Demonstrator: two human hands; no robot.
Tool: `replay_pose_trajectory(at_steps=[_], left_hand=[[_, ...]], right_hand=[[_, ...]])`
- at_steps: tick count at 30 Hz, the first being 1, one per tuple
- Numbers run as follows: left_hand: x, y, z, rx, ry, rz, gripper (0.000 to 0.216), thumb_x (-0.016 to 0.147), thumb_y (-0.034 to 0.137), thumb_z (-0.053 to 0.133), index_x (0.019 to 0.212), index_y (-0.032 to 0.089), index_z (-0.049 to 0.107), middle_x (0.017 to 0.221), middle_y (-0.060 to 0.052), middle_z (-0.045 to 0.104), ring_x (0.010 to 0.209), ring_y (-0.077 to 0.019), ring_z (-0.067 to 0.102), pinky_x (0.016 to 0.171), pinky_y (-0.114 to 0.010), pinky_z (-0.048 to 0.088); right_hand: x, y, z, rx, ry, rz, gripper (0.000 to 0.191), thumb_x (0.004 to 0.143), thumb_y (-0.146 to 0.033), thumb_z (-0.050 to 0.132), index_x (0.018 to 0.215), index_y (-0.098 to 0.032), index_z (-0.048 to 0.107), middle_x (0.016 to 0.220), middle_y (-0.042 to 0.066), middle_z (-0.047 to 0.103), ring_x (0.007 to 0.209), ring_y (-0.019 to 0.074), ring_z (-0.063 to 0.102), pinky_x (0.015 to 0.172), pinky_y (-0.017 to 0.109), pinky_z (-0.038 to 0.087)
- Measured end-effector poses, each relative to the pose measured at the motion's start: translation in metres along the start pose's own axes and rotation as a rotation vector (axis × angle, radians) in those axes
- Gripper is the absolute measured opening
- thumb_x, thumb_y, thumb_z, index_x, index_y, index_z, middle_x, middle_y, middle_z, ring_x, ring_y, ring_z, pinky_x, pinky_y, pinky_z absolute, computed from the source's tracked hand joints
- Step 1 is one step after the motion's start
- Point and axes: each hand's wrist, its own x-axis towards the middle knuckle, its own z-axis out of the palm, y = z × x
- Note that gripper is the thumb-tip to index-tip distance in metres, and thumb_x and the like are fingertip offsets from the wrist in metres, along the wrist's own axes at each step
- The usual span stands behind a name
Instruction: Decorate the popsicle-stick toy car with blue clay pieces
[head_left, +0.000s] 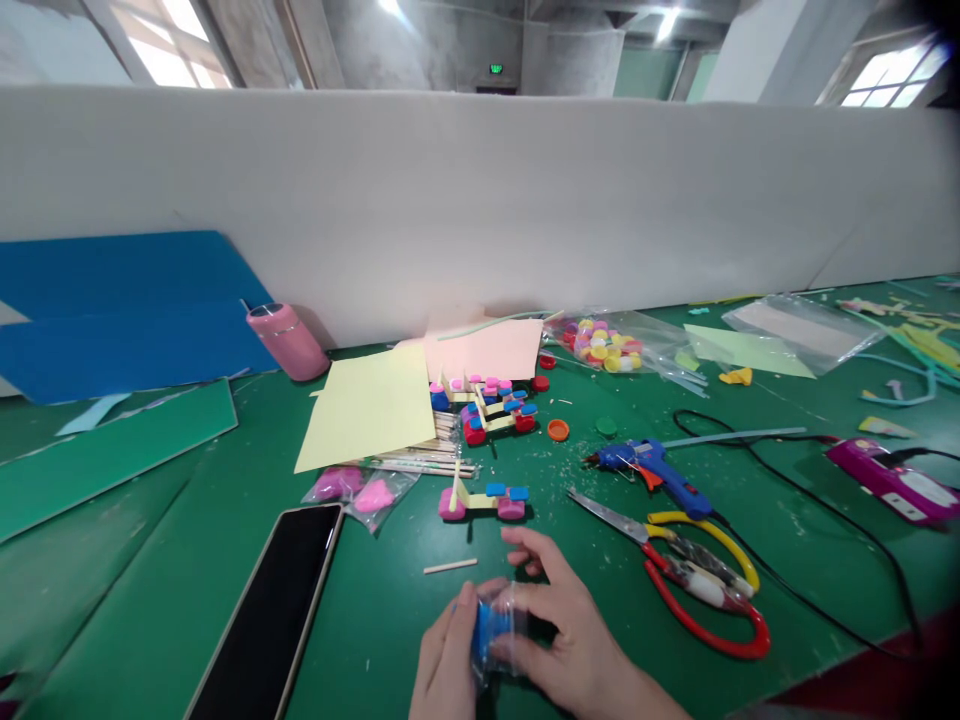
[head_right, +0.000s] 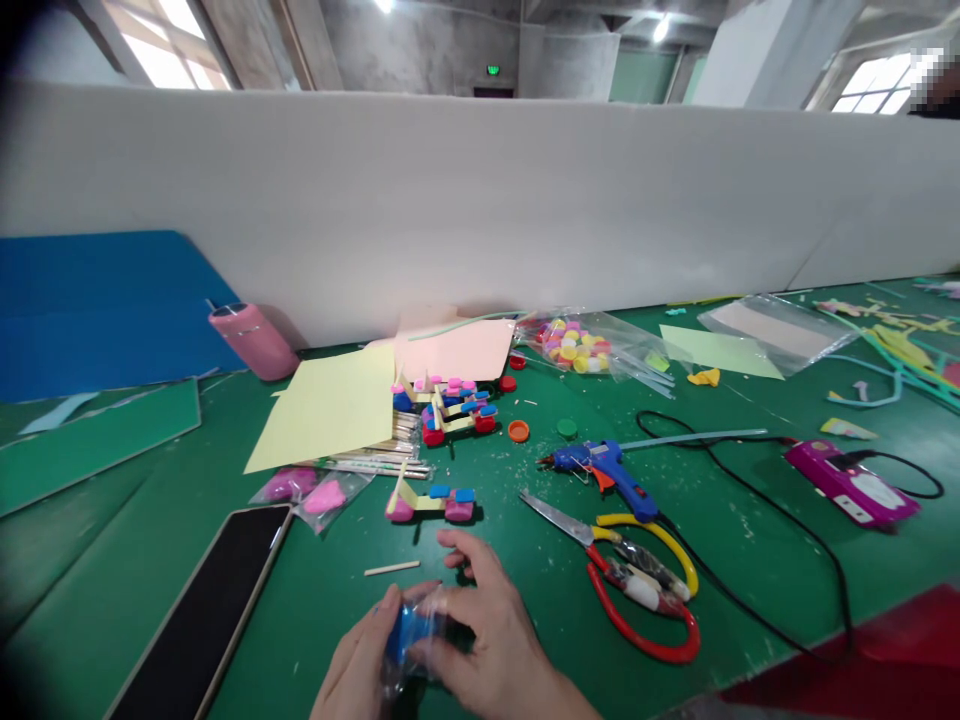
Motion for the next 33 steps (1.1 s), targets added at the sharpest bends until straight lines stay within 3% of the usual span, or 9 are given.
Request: replay_pose_trajectory(at_steps=[7, 12, 17, 22, 25, 29, 33], left_hand=[[0.005, 0.006, -0.003, -0.25, -0.145, -0.127, 0.028, 0.072, 0.038, 0.052, 0.074, 0.017, 0.07, 0.08, -0.008, 0.071, 0.079, -0.0235, 0.063, 0.071, -0.033, 0.048], [0.004, 0.001, 0.001, -0.321, -0.147, -0.171, 0.025, 0.072, 0.035, 0.054, 0.076, 0.016, 0.07, 0.091, -0.008, 0.07, 0.091, -0.024, 0.061, 0.072, -0.03, 0.048], [0.006, -0.004, 0.005, -0.389, -0.175, -0.222, 0.025, 0.073, 0.034, 0.052, 0.077, 0.017, 0.07, 0.086, -0.008, 0.071, 0.082, -0.0227, 0.063, 0.07, -0.03, 0.048], [0.008, 0.001, -0.001, -0.355, -0.2, -0.207, 0.03, 0.073, 0.039, 0.051, 0.077, 0.016, 0.07, 0.076, -0.008, 0.071, 0.074, -0.0223, 0.063, 0.07, -0.031, 0.047], [0.007, 0.007, -0.004, -0.339, -0.187, -0.178, 0.027, 0.071, 0.039, 0.055, 0.078, 0.017, 0.07, 0.076, -0.006, 0.07, 0.075, -0.0213, 0.062, 0.07, -0.029, 0.046], [0.005, 0.008, -0.005, -0.258, -0.179, -0.083, 0.019, 0.067, 0.034, 0.062, 0.076, 0.017, 0.068, 0.076, -0.003, 0.067, 0.075, -0.0174, 0.057, 0.068, -0.025, 0.043], [0.005, 0.002, -0.007, -0.076, -0.263, 0.062, 0.021, 0.071, 0.034, 0.06, 0.061, 0.015, 0.061, 0.055, 0.002, 0.053, 0.055, -0.0101, 0.045, 0.054, -0.02, 0.037]], right_hand=[[0.0, -0.004, -0.002, 0.023, -0.082, -0.032, 0.025, 0.069, -0.024, 0.063, 0.094, -0.027, 0.064, 0.134, 0.003, 0.03, 0.112, 0.0223, 0.042, 0.093, 0.034, 0.034], [-0.001, -0.001, 0.002, 0.034, -0.079, -0.033, 0.028, 0.07, -0.026, 0.064, 0.098, -0.028, 0.063, 0.138, 0.002, 0.026, 0.112, 0.0227, 0.043, 0.092, 0.033, 0.035], [0.001, -0.003, 0.0, 0.01, -0.062, 0.009, 0.024, 0.067, -0.02, 0.064, 0.091, -0.026, 0.066, 0.133, 0.003, 0.033, 0.113, 0.022, 0.042, 0.093, 0.032, 0.034], [0.002, -0.006, -0.004, 0.032, -0.091, 0.009, 0.018, 0.065, -0.018, 0.066, 0.083, -0.023, 0.066, 0.13, 0.004, 0.037, 0.118, 0.0228, 0.037, 0.093, 0.031, 0.034], [0.001, -0.004, -0.005, 0.097, -0.029, 0.023, 0.017, 0.066, -0.018, 0.066, 0.082, -0.022, 0.065, 0.128, 0.005, 0.038, 0.115, 0.0221, 0.041, 0.09, 0.03, 0.036], [0.001, 0.001, -0.005, 0.185, 0.114, 0.026, 0.015, 0.069, -0.017, 0.064, 0.084, -0.021, 0.064, 0.124, 0.006, 0.04, 0.11, 0.0212, 0.044, 0.089, 0.03, 0.037], [0.001, 0.004, -0.006, 0.21, 0.115, -0.003, 0.018, 0.07, -0.021, 0.064, 0.088, -0.022, 0.065, 0.123, 0.006, 0.04, 0.109, 0.0217, 0.045, 0.088, 0.031, 0.038]])
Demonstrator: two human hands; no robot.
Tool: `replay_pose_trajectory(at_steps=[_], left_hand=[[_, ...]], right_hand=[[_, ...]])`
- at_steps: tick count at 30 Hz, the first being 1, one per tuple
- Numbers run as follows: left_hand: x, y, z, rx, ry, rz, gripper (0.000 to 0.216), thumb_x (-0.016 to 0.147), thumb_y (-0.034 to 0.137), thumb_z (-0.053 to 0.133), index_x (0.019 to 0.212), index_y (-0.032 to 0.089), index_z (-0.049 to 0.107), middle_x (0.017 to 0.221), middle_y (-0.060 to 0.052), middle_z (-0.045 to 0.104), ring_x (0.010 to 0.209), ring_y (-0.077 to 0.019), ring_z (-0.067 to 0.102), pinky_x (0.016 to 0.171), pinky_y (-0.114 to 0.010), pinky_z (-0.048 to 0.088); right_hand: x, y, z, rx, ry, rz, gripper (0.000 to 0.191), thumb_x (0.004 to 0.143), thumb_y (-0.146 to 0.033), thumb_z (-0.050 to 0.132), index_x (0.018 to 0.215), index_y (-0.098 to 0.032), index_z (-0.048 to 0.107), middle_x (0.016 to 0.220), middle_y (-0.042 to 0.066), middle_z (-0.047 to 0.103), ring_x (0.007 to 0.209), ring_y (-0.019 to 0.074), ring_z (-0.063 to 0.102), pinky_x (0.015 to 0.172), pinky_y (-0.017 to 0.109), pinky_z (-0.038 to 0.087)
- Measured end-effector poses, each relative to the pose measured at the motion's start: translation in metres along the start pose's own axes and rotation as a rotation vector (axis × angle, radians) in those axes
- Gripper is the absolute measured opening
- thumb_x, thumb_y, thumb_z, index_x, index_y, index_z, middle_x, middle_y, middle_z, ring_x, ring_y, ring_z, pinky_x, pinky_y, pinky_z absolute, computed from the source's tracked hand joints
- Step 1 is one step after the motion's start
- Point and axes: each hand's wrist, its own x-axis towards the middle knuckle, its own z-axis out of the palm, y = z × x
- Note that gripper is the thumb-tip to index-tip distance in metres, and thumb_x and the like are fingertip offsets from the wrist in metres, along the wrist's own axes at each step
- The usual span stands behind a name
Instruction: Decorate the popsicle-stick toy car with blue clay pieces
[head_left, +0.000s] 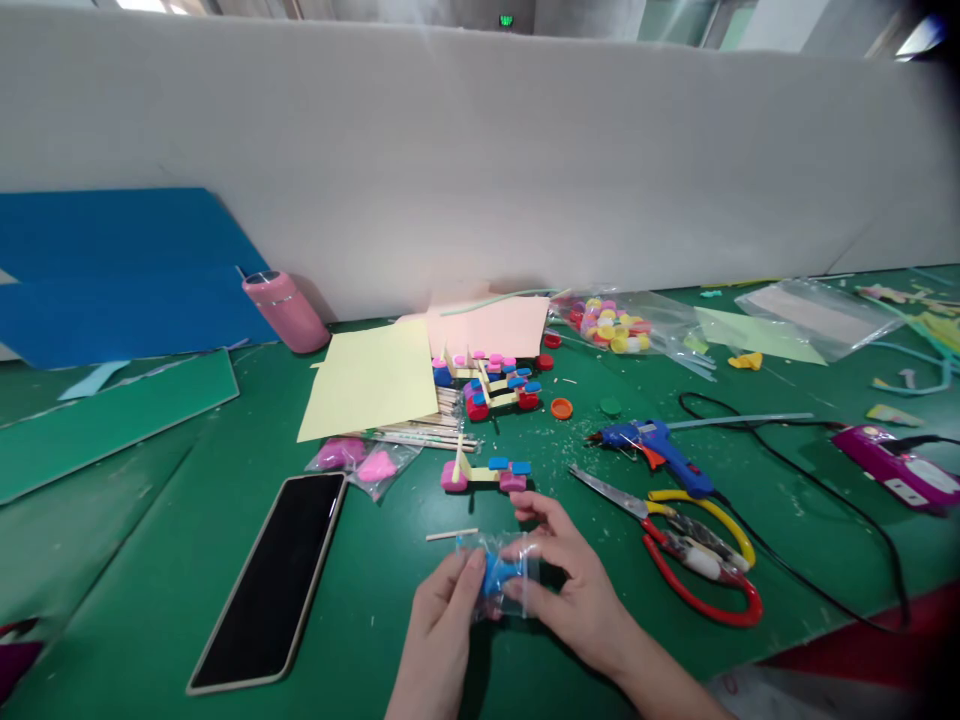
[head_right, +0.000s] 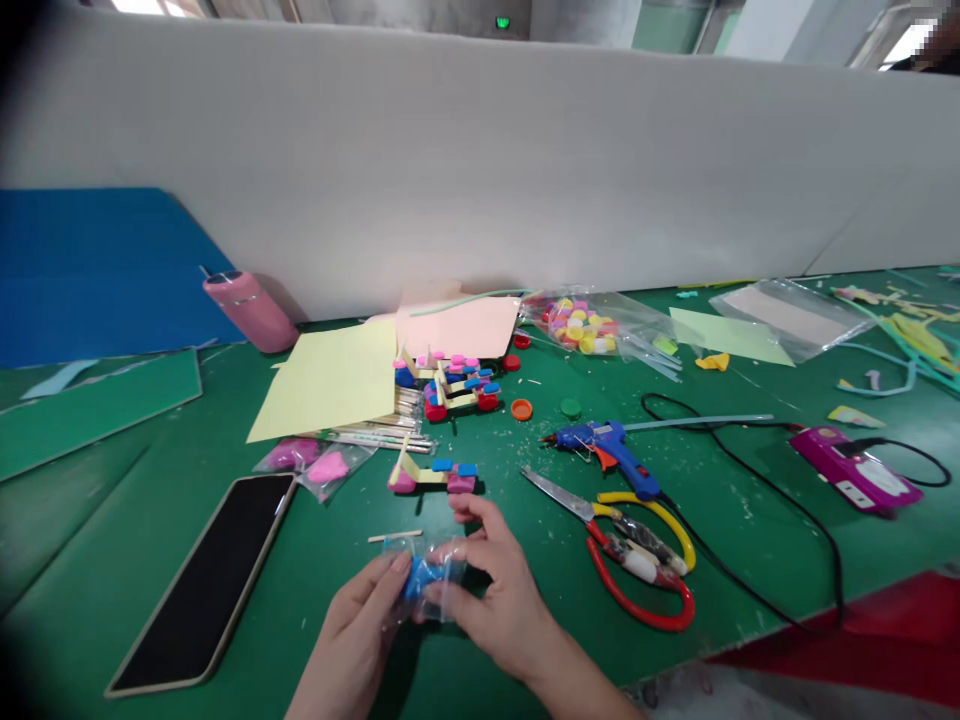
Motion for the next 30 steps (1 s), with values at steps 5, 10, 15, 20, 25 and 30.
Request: replay_pose_trajectory(at_steps=[5, 10, 15, 20, 25, 30], left_hand=[[0.003, -0.005, 0.0, 0.034, -0.012, 0.024, 0.029, 0.074, 0.034, 0.056, 0.052, 0.015, 0.053, 0.047, 0.005, 0.042, 0.047, -0.0071, 0.035, 0.047, -0.019, 0.029], [0.0, -0.002, 0.007, 0.003, 0.023, -0.016, 0.028, 0.073, 0.037, 0.056, 0.056, 0.014, 0.055, 0.047, 0.004, 0.045, 0.046, -0.0076, 0.036, 0.047, -0.02, 0.03], [0.0, -0.001, 0.008, 0.117, 0.022, 0.042, 0.028, 0.072, 0.039, 0.057, 0.058, 0.015, 0.054, 0.051, 0.004, 0.044, 0.048, -0.0079, 0.035, 0.046, -0.02, 0.029], [0.001, -0.002, 0.002, 0.244, 0.07, 0.123, 0.032, 0.07, 0.042, 0.058, 0.054, 0.015, 0.05, 0.049, 0.006, 0.037, 0.048, -0.0074, 0.03, 0.045, -0.02, 0.024], [0.0, 0.001, 0.004, 0.177, 0.119, 0.105, 0.029, 0.07, 0.04, 0.058, 0.058, 0.014, 0.055, 0.049, 0.006, 0.039, 0.048, -0.0072, 0.03, 0.044, -0.02, 0.024], [0.001, 0.005, 0.008, 0.022, -0.005, -0.031, 0.027, 0.067, 0.037, 0.062, 0.057, 0.014, 0.054, 0.049, 0.004, 0.045, 0.046, -0.0073, 0.036, 0.044, -0.02, 0.028]], right_hand=[[-0.001, 0.0, -0.001, -0.119, -0.078, -0.002, 0.026, 0.07, -0.026, 0.066, 0.096, -0.027, 0.064, 0.125, 0.005, 0.04, 0.11, 0.0226, 0.044, 0.09, 0.033, 0.035], [-0.001, -0.001, 0.0, -0.199, -0.042, -0.052, 0.022, 0.072, -0.022, 0.062, 0.094, -0.026, 0.064, 0.119, 0.005, 0.044, 0.107, 0.0209, 0.045, 0.088, 0.032, 0.036], [0.001, -0.005, -0.001, -0.214, -0.018, -0.07, 0.016, 0.069, -0.015, 0.06, 0.083, -0.021, 0.066, 0.113, 0.006, 0.047, 0.104, 0.0199, 0.046, 0.085, 0.029, 0.037], [0.001, -0.008, -0.002, -0.179, -0.001, -0.056, 0.015, 0.066, -0.012, 0.061, 0.078, -0.02, 0.065, 0.11, 0.006, 0.049, 0.103, 0.0192, 0.048, 0.083, 0.027, 0.038], [0.0, -0.008, -0.002, -0.068, 0.025, -0.012, 0.011, 0.067, -0.014, 0.062, 0.077, -0.019, 0.064, 0.109, 0.006, 0.049, 0.099, 0.0183, 0.051, 0.083, 0.026, 0.039], [0.0, -0.007, -0.002, -0.034, 0.017, 0.004, 0.009, 0.07, -0.017, 0.061, 0.077, -0.02, 0.065, 0.111, 0.006, 0.048, 0.099, 0.0188, 0.051, 0.081, 0.027, 0.04]])
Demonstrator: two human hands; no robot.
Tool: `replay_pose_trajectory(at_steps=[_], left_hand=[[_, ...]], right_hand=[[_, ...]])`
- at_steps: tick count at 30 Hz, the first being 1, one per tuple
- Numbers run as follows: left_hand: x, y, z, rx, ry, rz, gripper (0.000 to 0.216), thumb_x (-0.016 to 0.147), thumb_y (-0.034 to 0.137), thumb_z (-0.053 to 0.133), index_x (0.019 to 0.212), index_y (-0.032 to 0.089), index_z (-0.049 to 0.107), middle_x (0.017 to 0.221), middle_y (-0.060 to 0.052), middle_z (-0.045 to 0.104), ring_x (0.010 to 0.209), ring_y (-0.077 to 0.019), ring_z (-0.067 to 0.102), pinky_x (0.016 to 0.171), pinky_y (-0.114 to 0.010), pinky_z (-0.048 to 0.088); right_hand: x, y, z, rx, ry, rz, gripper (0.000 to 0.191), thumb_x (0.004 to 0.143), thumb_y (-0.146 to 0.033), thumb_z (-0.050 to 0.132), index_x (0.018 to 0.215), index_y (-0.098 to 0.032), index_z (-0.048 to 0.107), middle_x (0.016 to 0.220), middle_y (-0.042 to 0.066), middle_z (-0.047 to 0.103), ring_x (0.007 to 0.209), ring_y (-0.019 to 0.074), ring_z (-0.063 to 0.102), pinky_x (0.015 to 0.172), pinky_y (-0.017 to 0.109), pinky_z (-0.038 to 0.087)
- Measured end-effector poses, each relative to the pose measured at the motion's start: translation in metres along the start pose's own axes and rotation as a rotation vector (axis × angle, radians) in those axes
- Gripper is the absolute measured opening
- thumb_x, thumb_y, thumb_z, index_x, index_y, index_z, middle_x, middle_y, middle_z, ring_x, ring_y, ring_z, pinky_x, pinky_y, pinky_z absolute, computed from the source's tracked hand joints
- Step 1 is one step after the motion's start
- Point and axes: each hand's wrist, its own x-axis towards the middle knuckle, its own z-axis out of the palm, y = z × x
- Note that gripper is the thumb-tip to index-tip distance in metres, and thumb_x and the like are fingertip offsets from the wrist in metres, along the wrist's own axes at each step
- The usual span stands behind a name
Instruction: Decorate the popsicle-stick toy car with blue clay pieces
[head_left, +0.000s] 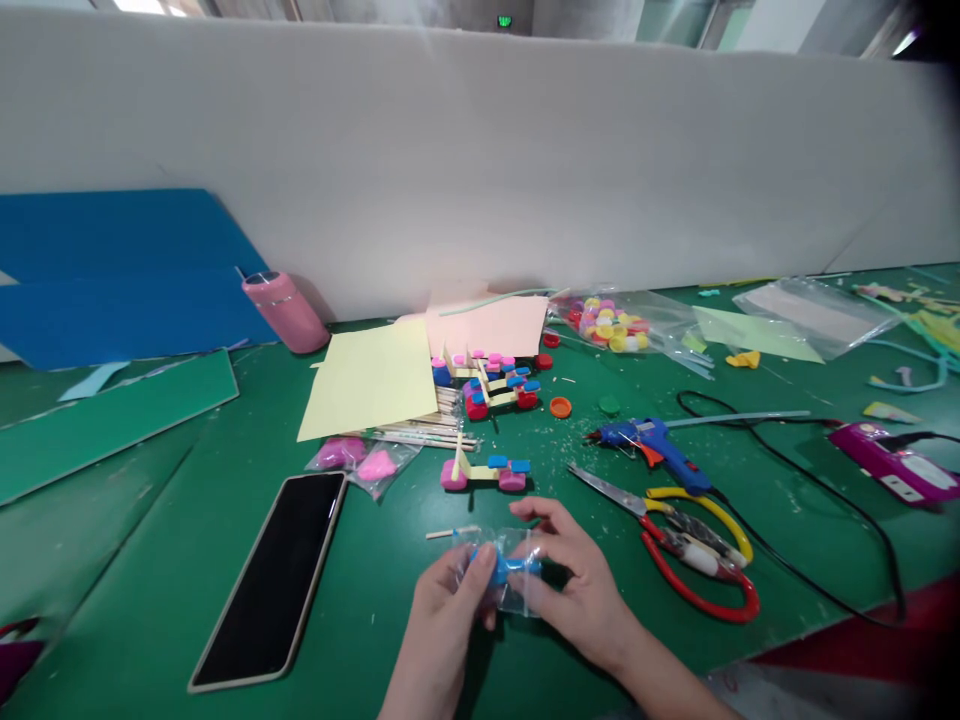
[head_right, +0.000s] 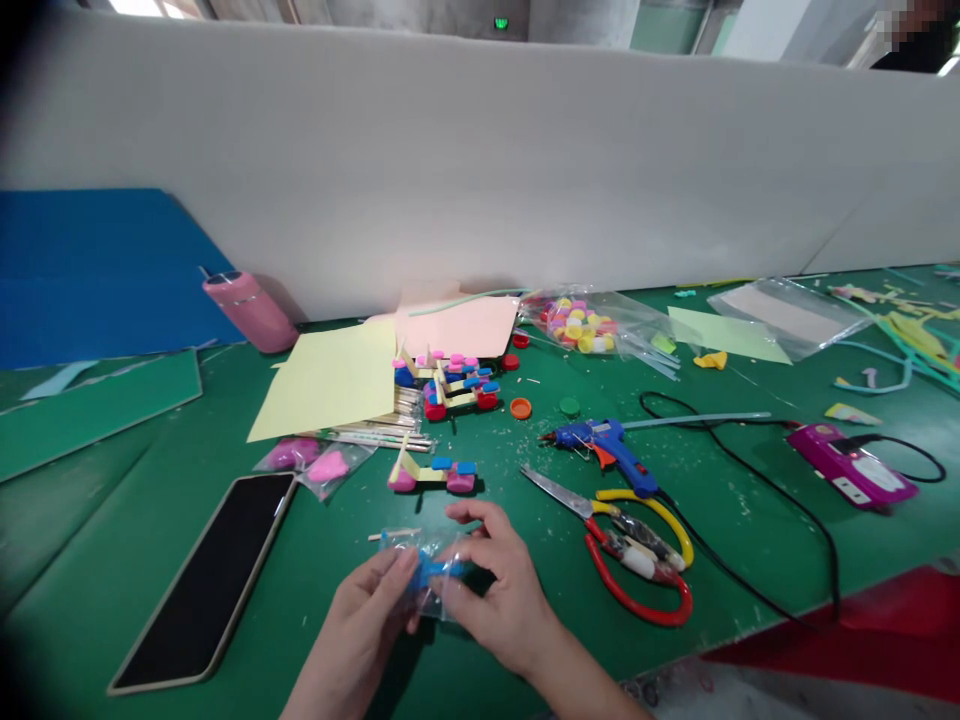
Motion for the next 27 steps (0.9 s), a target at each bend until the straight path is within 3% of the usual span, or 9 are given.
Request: replay_pose_trajectory(at_steps=[3, 10, 19, 23, 27], left_hand=[[0.0, 0.001, 0.001, -0.036, -0.045, -0.029, 0.023, 0.065, 0.033, 0.065, 0.059, 0.014, 0.055, 0.051, 0.004, 0.048, 0.046, -0.0068, 0.038, 0.044, -0.019, 0.029], [0.003, -0.006, -0.004, -0.117, -0.018, -0.036, 0.021, 0.067, 0.03, 0.065, 0.06, 0.013, 0.055, 0.047, 0.006, 0.045, 0.044, -0.0044, 0.032, 0.042, -0.017, 0.025], [0.005, -0.001, -0.009, -0.206, 0.031, -0.04, 0.019, 0.066, 0.027, 0.067, 0.059, 0.013, 0.055, 0.047, 0.006, 0.046, 0.043, -0.0034, 0.034, 0.041, -0.015, 0.027], [0.007, 0.007, -0.022, -0.271, 0.088, -0.039, 0.017, 0.066, 0.026, 0.067, 0.06, 0.014, 0.056, 0.048, 0.006, 0.048, 0.043, -0.0035, 0.037, 0.042, -0.014, 0.032], [0.007, 0.016, -0.041, -0.321, 0.203, -0.057, 0.013, 0.066, 0.027, 0.066, 0.063, 0.016, 0.059, 0.055, 0.003, 0.055, 0.049, -0.0075, 0.048, 0.046, -0.017, 0.04]], right_hand=[[0.0, -0.001, 0.0, -0.018, -0.019, 0.006, 0.01, 0.071, -0.018, 0.061, 0.079, -0.021, 0.066, 0.112, 0.006, 0.048, 0.098, 0.019, 0.051, 0.08, 0.027, 0.04], [0.002, -0.003, 0.0, 0.06, -0.028, 0.037, 0.011, 0.073, -0.02, 0.06, 0.082, -0.02, 0.067, 0.11, 0.007, 0.05, 0.099, 0.0192, 0.051, 0.085, 0.029, 0.041], [0.005, 0.005, 0.001, 0.434, 0.017, 0.198, 0.015, 0.07, -0.032, 0.065, 0.073, -0.018, 0.065, 0.106, 0.009, 0.054, 0.092, 0.0184, 0.054, 0.084, 0.032, 0.041], [0.006, 0.008, -0.001, 0.534, 0.1, 0.297, 0.017, 0.07, -0.035, 0.065, 0.074, -0.018, 0.066, 0.103, 0.009, 0.057, 0.096, 0.0195, 0.053, 0.077, 0.029, 0.043], [0.005, 0.009, -0.001, 0.6, 0.112, 0.384, 0.022, 0.074, -0.033, 0.06, 0.091, -0.019, 0.064, 0.096, 0.008, 0.062, 0.074, 0.0139, 0.057, 0.067, 0.027, 0.044]])
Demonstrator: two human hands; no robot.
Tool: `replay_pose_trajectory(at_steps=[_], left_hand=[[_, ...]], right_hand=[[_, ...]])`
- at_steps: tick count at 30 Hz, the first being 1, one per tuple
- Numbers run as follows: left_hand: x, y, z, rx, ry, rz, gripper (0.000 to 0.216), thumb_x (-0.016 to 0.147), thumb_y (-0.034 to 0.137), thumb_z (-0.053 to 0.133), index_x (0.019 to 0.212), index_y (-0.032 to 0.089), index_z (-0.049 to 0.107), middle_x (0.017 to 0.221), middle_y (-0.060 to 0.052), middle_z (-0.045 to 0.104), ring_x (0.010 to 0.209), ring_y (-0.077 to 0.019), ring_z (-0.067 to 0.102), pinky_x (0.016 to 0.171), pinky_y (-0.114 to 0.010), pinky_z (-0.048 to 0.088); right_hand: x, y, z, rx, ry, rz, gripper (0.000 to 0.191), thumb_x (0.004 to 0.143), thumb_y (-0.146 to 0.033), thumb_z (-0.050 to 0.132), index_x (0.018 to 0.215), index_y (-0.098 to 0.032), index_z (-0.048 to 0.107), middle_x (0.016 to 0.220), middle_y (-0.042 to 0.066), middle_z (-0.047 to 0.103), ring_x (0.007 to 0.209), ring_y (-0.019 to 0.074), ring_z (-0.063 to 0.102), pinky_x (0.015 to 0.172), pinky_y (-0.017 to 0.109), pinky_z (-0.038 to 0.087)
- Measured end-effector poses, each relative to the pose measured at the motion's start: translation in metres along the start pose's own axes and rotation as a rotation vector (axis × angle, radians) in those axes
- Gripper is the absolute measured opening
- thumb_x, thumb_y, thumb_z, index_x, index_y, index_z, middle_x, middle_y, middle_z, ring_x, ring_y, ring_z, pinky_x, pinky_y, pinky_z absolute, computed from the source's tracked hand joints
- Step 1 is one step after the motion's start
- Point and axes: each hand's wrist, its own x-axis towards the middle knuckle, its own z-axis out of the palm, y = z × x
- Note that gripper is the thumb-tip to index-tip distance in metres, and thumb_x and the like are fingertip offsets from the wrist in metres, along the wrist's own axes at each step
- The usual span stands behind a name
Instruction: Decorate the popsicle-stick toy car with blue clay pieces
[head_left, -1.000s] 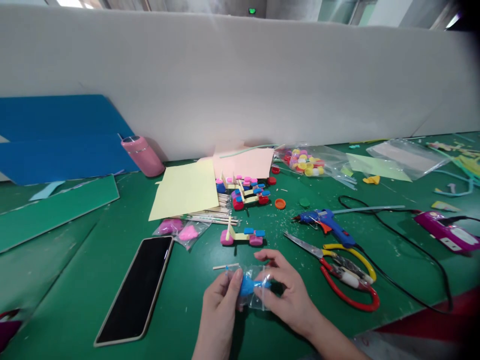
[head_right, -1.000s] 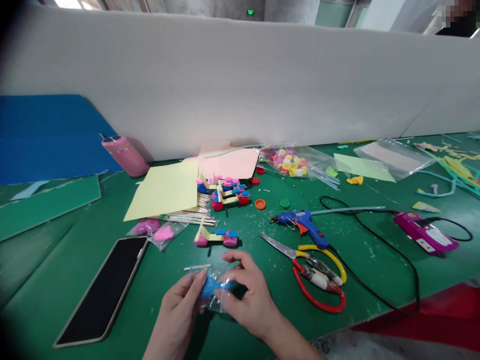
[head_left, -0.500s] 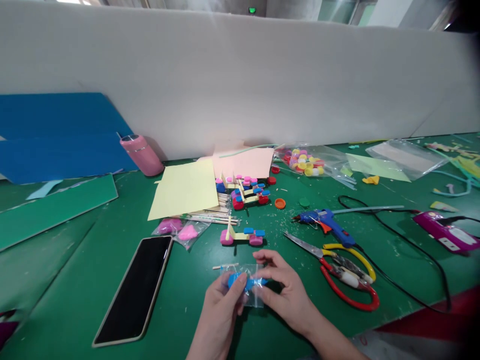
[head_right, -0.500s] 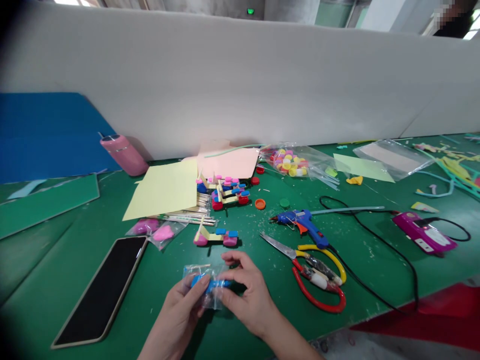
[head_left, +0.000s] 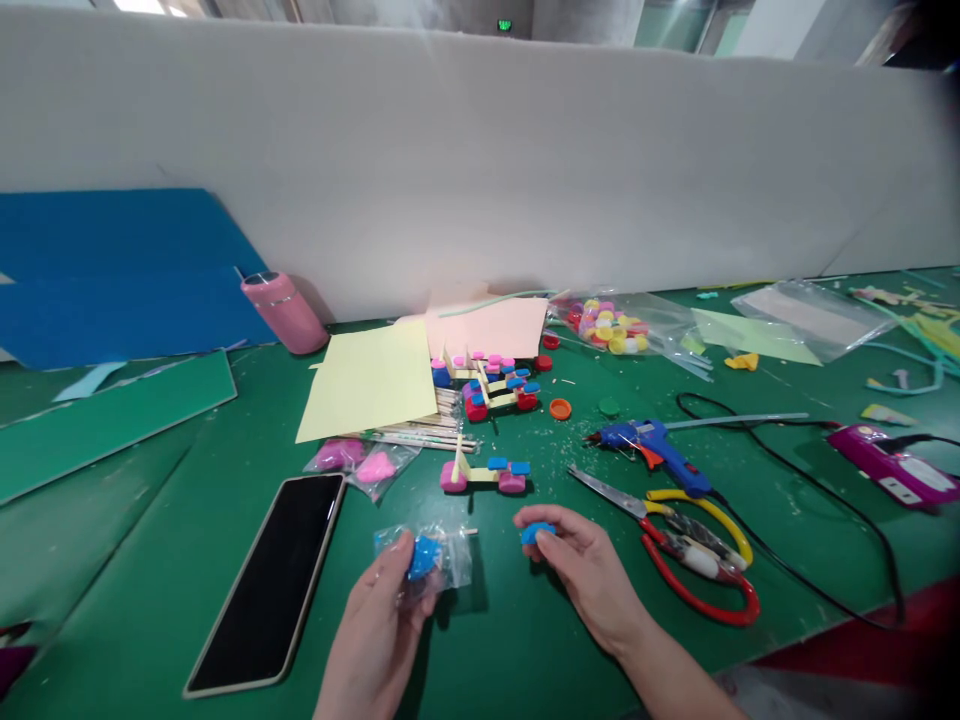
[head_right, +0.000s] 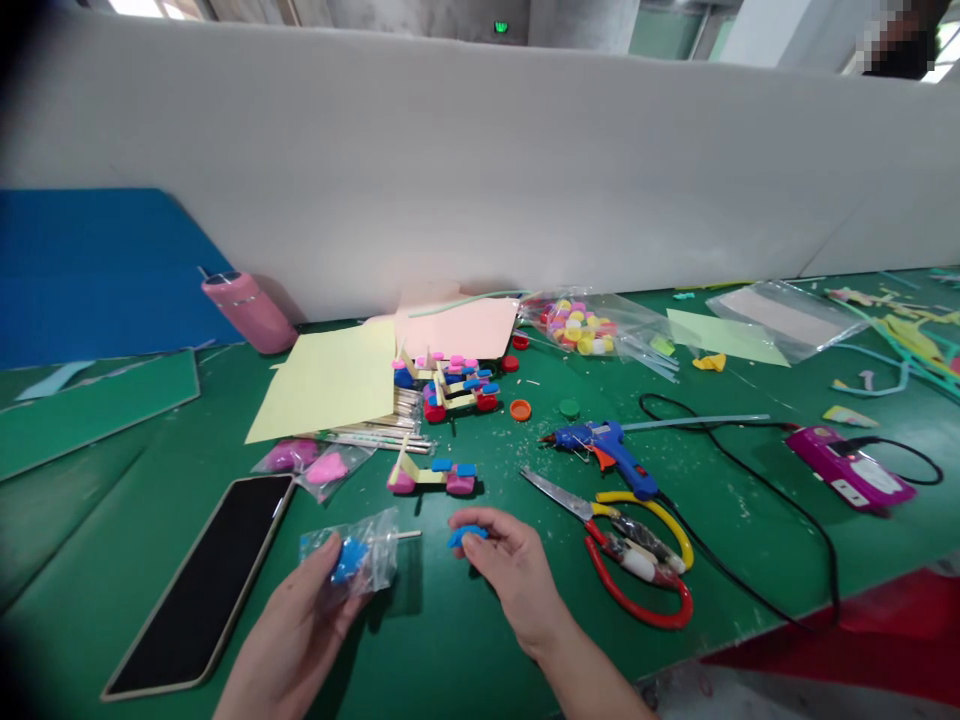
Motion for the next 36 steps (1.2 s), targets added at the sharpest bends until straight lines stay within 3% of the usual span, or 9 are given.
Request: replay_pose_trajectory(at_steps=[3, 8, 14, 18, 22, 30, 36], left_hand=[[0.0, 0.005, -0.004, 0.018, 0.03, -0.013, 0.011, 0.067, 0.026, 0.065, 0.065, 0.016, 0.062, 0.056, 0.0, 0.058, 0.049, -0.0104, 0.051, 0.046, -0.02, 0.042], [-0.003, -0.001, 0.003, 0.043, -0.102, -0.035, 0.019, 0.07, 0.032, 0.061, 0.06, 0.016, 0.062, 0.052, 0.0, 0.057, 0.045, -0.0105, 0.048, 0.046, -0.021, 0.041], [-0.009, -0.007, 0.012, 0.085, -0.163, -0.032, 0.023, 0.07, 0.036, 0.06, 0.071, 0.014, 0.064, 0.056, -0.001, 0.059, 0.047, -0.011, 0.047, 0.047, -0.023, 0.039], [-0.013, -0.012, 0.018, 0.093, -0.195, -0.007, 0.025, 0.07, 0.038, 0.059, 0.077, 0.015, 0.065, 0.058, -0.001, 0.059, 0.05, -0.0121, 0.048, 0.052, -0.024, 0.04], [-0.018, -0.016, 0.022, 0.071, -0.212, -0.031, 0.026, 0.07, 0.04, 0.058, 0.076, 0.015, 0.065, 0.059, -0.002, 0.061, 0.052, -0.0139, 0.051, 0.055, -0.027, 0.043], [-0.015, -0.011, 0.022, -0.166, -0.144, -0.111, 0.023, 0.072, 0.034, 0.058, 0.083, 0.015, 0.066, 0.082, -0.007, 0.068, 0.072, -0.0193, 0.06, 0.061, -0.032, 0.049], [-0.017, -0.008, 0.021, -0.036, -0.134, -0.065, 0.03, 0.069, 0.032, 0.062, 0.094, 0.016, 0.063, 0.082, -0.006, 0.067, 0.067, -0.0157, 0.059, 0.058, -0.027, 0.049]], right_hand=[[0.0, -0.001, 0.004, 0.162, 0.034, 0.116, 0.023, 0.072, -0.026, 0.06, 0.094, -0.018, 0.062, 0.089, 0.006, 0.062, 0.061, 0.01, 0.054, 0.056, 0.023, 0.042], [-0.001, -0.003, 0.01, 0.289, 0.012, 0.159, 0.008, 0.064, -0.014, 0.05, 0.064, -0.014, 0.058, 0.064, 0.001, 0.054, 0.045, 0.0055, 0.041, 0.044, 0.019, 0.032], [-0.004, -0.004, 0.012, 0.247, -0.067, 0.15, 0.018, 0.075, -0.027, 0.048, 0.067, -0.013, 0.057, 0.054, -0.003, 0.041, 0.045, 0.006, 0.033, 0.045, 0.02, 0.03], [-0.006, -0.008, 0.013, 0.016, -0.096, 0.077, 0.024, 0.077, -0.039, 0.054, 0.08, -0.015, 0.055, 0.056, -0.005, 0.038, 0.048, 0.0064, 0.032, 0.047, 0.019, 0.027], [-0.006, -0.017, 0.016, -0.322, -0.078, -0.004, 0.023, 0.074, -0.037, 0.057, 0.068, -0.016, 0.05, 0.056, -0.005, 0.037, 0.051, 0.0072, 0.031, 0.046, 0.019, 0.025], [-0.003, -0.023, 0.016, -0.327, -0.058, -0.009, 0.021, 0.076, -0.03, 0.054, 0.062, -0.016, 0.047, 0.055, -0.005, 0.039, 0.051, 0.007, 0.031, 0.047, 0.019, 0.025], [-0.004, -0.025, 0.016, -0.393, -0.083, -0.029, 0.022, 0.075, -0.032, 0.054, 0.062, -0.016, 0.047, 0.054, -0.005, 0.037, 0.05, 0.007, 0.031, 0.046, 0.019, 0.025]])
